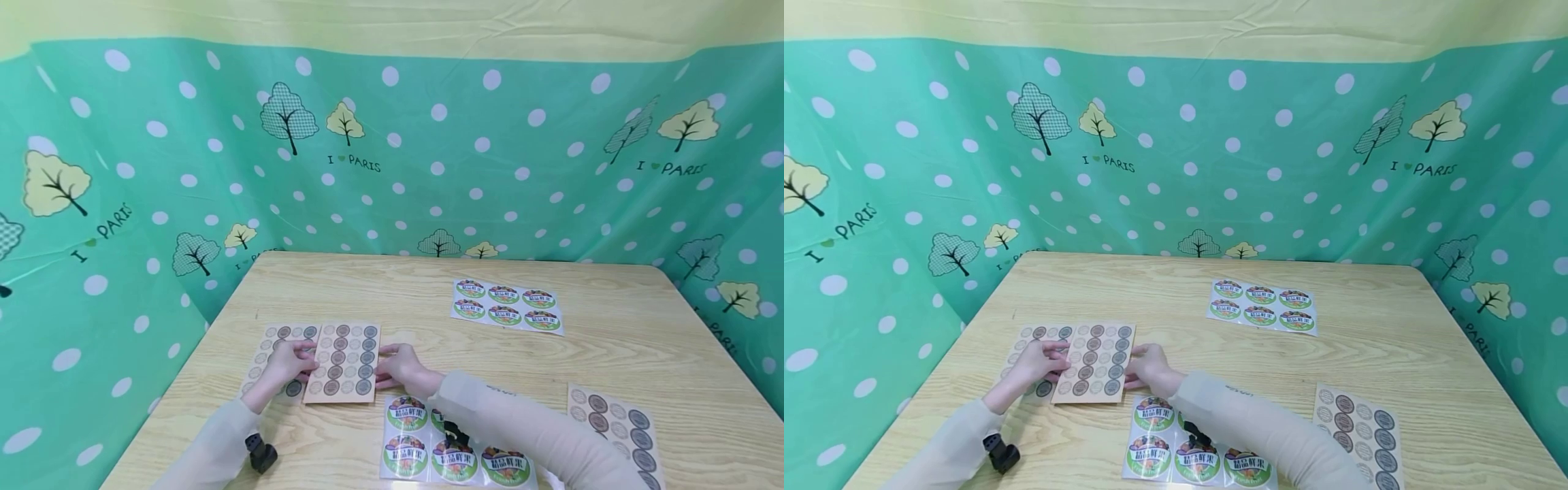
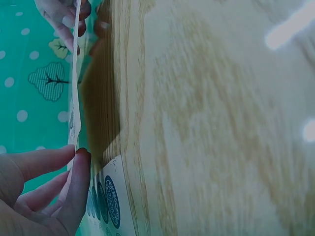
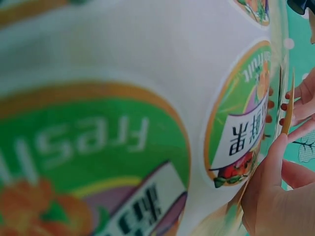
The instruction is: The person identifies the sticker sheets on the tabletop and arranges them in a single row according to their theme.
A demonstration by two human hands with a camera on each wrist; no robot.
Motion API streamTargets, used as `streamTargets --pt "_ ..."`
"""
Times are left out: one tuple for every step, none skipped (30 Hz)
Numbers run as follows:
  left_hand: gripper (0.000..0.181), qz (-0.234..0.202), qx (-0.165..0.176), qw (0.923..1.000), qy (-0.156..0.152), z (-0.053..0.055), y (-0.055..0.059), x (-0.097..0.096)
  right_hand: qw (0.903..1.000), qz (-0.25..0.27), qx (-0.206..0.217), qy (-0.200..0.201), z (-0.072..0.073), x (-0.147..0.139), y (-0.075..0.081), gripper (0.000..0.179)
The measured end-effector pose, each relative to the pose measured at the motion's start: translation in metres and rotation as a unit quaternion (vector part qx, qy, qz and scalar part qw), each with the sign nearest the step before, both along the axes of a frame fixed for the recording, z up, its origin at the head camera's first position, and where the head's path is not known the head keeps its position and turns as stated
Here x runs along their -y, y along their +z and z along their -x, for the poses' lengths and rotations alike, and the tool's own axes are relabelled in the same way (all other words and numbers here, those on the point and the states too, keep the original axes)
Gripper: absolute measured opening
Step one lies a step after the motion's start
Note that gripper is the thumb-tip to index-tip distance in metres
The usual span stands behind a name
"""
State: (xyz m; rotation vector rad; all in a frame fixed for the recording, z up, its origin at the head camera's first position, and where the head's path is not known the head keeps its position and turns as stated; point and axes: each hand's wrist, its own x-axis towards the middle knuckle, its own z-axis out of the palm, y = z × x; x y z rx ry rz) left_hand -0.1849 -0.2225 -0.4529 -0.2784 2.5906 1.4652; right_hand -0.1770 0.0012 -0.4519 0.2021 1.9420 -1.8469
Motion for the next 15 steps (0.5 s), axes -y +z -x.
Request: streamTargets --pt "0.044 0.004 0.000 1.0000 -0.001 -0.0002 0.0001 -0.0001 1.0000 0.001 -0.001 -0.001 0.0002 0.0003 -0.0012 0.048" --pt "0.044 0.009 0.001 1.0000 -0.002 -0.0003 0.0000 -0.0002 1.0000 0.002 -0.001 -0.001 0.0003 0.0005 -0.0018 0.048" --pt "0.044 0.011 0.000 0.9999 -0.003 -0.0006 0.0005 -0.0005 1.0000 0.003 -0.002 -0.002 0.0004 0.0008 -0.0022 0.048" --pt "0.044 0.012 0.000 0.9999 -0.004 -0.0009 0.0011 -0.0007 1.0000 0.002 -0.003 -0.003 0.0004 0.0011 -0.0025 0.048" --pt "0.044 0.014 0.000 0.9999 -0.004 -0.0013 0.0020 -0.0012 1.0000 0.003 -0.003 -0.004 0.0003 0.0012 -0.0024 0.048" --pt "0.045 0.016 0.000 0.9999 -0.005 -0.0016 0.0027 -0.0014 1.0000 0.004 -0.004 -0.005 0.0001 0.0014 -0.0022 0.048" --pt "0.045 0.018 0.000 0.9998 -0.005 -0.0019 0.0034 -0.0017 1.0000 0.004 -0.004 -0.005 0.0001 0.0016 -0.0020 0.048" --pt "0.045 0.023 -0.001 0.9997 -0.006 -0.0018 0.0033 -0.0018 1.0000 0.004 -0.005 -0.006 -0.0002 0.0019 -0.0014 0.048" --pt "0.045 0.025 -0.001 0.9997 -0.006 -0.0017 0.0036 -0.0019 1.0000 0.002 -0.006 -0.006 -0.0004 0.0022 -0.0009 0.048" --pt "0.045 0.028 -0.001 0.9996 -0.006 -0.0013 0.0028 -0.0016 1.0000 -0.001 -0.007 -0.006 -0.0006 0.0026 -0.0010 0.049" --pt "0.045 0.031 -0.001 0.9995 -0.005 -0.0011 0.0026 -0.0016 0.9999 -0.003 -0.008 -0.006 -0.0007 0.0031 -0.0009 0.049" --pt "0.045 0.033 -0.001 0.9994 -0.006 -0.0008 0.0018 -0.0012 0.9999 -0.006 -0.010 -0.006 -0.0007 0.0037 -0.0012 0.050" --pt "0.045 0.034 -0.002 0.9994 -0.006 -0.0008 0.0013 -0.0009 0.9999 -0.008 -0.010 -0.006 -0.0005 0.0044 -0.0017 0.050" --pt "0.045 0.035 -0.003 0.9994 -0.007 -0.0006 0.0010 -0.0008 0.9999 -0.009 -0.011 -0.006 -0.0005 0.0050 -0.0021 0.051" --pt "0.045 0.034 -0.004 0.9994 -0.007 -0.0007 0.0011 -0.0008 0.9999 -0.009 -0.012 -0.005 -0.0002 0.0055 -0.0028 0.052"
